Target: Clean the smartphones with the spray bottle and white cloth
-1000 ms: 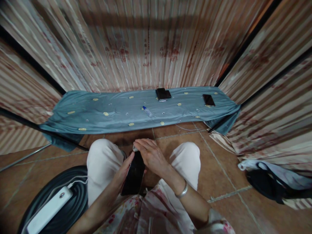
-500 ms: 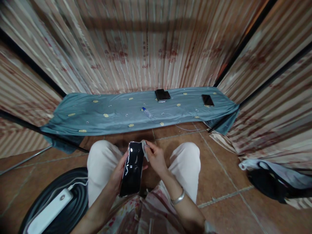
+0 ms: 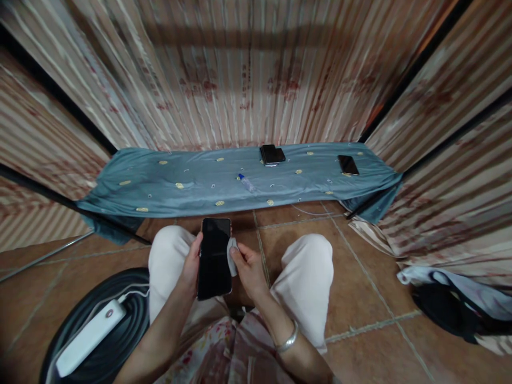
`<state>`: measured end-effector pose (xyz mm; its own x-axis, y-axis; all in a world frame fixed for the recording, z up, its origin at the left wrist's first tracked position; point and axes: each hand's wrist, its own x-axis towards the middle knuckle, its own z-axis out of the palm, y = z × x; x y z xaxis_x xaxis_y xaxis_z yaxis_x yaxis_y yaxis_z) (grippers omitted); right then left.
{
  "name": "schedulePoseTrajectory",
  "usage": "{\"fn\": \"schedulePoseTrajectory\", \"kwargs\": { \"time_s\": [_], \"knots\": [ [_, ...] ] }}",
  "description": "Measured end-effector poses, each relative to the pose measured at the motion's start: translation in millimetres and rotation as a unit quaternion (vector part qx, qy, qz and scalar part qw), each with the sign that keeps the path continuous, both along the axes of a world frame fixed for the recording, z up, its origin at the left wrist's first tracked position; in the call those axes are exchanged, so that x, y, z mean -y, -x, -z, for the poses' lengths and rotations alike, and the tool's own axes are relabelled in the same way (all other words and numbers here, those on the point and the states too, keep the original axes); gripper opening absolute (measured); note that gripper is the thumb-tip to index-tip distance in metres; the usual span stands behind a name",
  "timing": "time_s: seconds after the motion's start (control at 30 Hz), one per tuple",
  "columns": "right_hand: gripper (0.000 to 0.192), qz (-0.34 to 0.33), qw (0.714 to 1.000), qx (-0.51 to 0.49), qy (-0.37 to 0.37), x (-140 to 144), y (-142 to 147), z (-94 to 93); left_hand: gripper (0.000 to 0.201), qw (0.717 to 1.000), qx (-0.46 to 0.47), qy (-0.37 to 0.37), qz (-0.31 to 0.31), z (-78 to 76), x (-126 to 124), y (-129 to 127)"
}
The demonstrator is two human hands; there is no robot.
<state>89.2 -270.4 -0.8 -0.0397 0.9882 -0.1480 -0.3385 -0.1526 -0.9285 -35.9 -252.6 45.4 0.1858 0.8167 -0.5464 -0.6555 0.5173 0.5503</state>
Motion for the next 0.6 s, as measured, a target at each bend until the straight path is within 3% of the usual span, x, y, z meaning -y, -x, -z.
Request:
{"fn": "schedulePoseTrajectory", "kwargs": {
  "time_s": [0.13, 0.4, 0.6],
  "knots": [
    [0.035, -0.010, 1.000, 0.010, 0.009, 6, 1, -2.0, 0.049, 0.998, 0.030, -0.046, -0.013, -4.7, -7, -2],
    [0.039, -0.016, 0.999, -0.015, 0.045, 19, 10, -0.5, 0.054, 0.994, 0.050, -0.092, -0.022, 5.4, -23, 9],
    [0.036, 0.011, 0.987, -0.116, 0.109, 26, 22, 14.3, 0.046, 0.989, 0.014, -0.103, -0.106, 3.0, -30, 5]
  ]
}}
